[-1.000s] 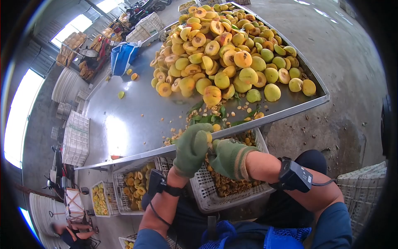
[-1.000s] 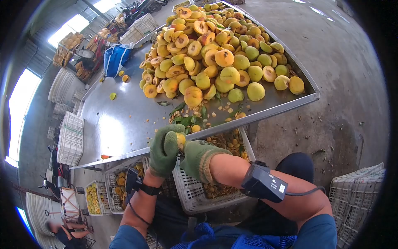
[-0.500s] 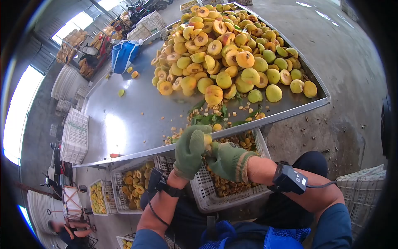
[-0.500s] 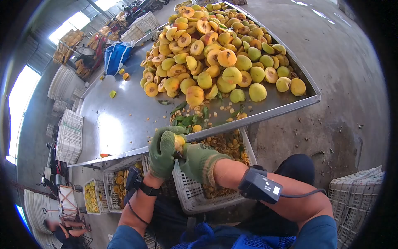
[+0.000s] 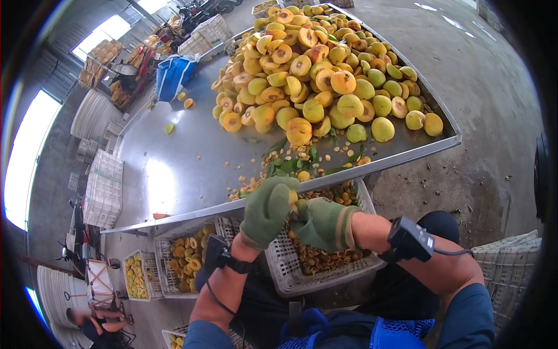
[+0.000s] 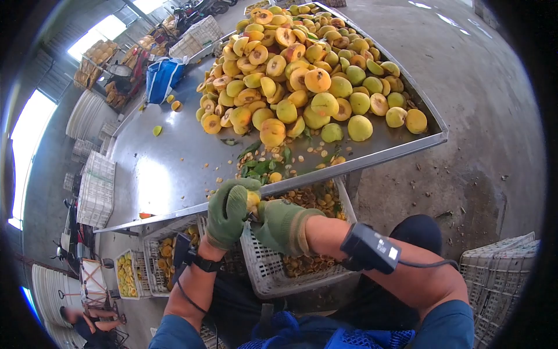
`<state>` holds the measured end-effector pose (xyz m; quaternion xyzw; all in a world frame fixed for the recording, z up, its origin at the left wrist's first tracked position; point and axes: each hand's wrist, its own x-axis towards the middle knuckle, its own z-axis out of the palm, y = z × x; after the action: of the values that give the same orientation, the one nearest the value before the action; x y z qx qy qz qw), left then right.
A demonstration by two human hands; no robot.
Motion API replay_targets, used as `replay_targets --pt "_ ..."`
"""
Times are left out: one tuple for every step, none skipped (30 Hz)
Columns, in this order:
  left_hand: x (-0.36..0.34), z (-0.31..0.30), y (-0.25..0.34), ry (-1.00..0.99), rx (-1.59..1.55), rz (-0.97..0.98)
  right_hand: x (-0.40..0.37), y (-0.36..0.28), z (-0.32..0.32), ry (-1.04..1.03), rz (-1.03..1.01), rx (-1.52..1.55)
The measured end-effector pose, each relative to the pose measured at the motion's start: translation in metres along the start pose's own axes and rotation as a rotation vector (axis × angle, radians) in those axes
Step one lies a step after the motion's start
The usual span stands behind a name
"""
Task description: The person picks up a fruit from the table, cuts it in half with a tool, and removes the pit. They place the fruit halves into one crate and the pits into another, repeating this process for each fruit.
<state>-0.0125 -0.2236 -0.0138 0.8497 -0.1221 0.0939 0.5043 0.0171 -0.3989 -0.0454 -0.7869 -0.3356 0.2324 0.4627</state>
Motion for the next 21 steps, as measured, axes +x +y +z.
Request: replay_targets --pt "-0.001 0.005 0.004 0.067 -0.030 -0.026 -0.001 -0.001 0.002 0.037 -0.035 0.021" --pt "-0.003 0.010 0.006 0.133 -0.061 -0.054 -0.002 -0.002 0.006 0.089 -0.011 0.010" --pt "-0.004 0.013 0.006 0.163 -0.070 -0.061 -0.005 -0.008 0.010 0.140 0.015 0.000" --pt "-0.005 0.015 0.006 0.192 -0.080 -0.068 -0.007 -0.012 0.014 0.191 0.040 -0.011" --pt "-0.006 0.018 0.005 0.219 -0.090 -0.075 -0.009 -0.013 0.018 0.204 0.048 0.014" --pt "-0.008 0.020 0.004 0.231 -0.097 -0.082 -0.010 -0.014 0.022 0.218 0.058 0.042" --pt "-0.010 0.021 0.001 0.246 -0.103 -0.087 -0.011 -0.015 0.024 0.232 0.066 0.067" --pt "-0.012 0.023 0.000 0.262 -0.109 -0.095 -0.012 -0.016 0.027 0.230 0.077 0.082" --pt "-0.012 0.023 0.001 0.268 -0.080 -0.074 -0.013 -0.017 0.029 0.229 0.089 0.099" --pt "-0.011 0.023 0.003 0.276 -0.051 -0.052 -0.014 -0.018 0.030 0.227 0.099 0.113" --pt "-0.011 0.024 0.005 0.284 -0.023 -0.030 -0.012 -0.014 0.032 0.188 0.100 0.176" --pt "-0.012 0.024 0.007 0.271 0.008 -0.002 -0.009 -0.014 0.032 0.149 0.101 0.240" --pt "-0.013 0.022 0.008 0.259 0.039 0.029 -0.006 -0.015 0.030 0.111 0.099 0.303" --pt "-0.013 0.020 0.009 0.249 0.071 0.060 -0.006 -0.014 0.026 0.036 0.128 0.327" --pt "-0.012 0.016 0.009 0.190 0.070 0.081 -0.006 -0.012 0.021 -0.041 0.157 0.350" --pt "-0.011 0.012 0.007 0.131 0.069 0.099 -0.007 -0.009 0.016 -0.120 0.187 0.374" --pt "-0.011 0.009 0.007 0.071 0.067 0.116 -0.011 -0.014 0.008 -0.173 0.195 0.362" --pt "-0.009 0.006 0.007 0.019 0.062 0.128 -0.016 -0.019 -0.003 -0.224 0.202 0.349" --pt "-0.007 0.003 0.009 -0.032 0.057 0.140 -0.019 -0.021 -0.010 -0.276 0.210 0.336" --pt "-0.006 0.001 0.011 -0.085 0.052 0.152 -0.020 -0.017 -0.014 -0.345 0.219 0.383" --pt "-0.005 -0.001 0.014 -0.128 0.062 0.146 -0.020 -0.016 -0.019 -0.412 0.226 0.430"
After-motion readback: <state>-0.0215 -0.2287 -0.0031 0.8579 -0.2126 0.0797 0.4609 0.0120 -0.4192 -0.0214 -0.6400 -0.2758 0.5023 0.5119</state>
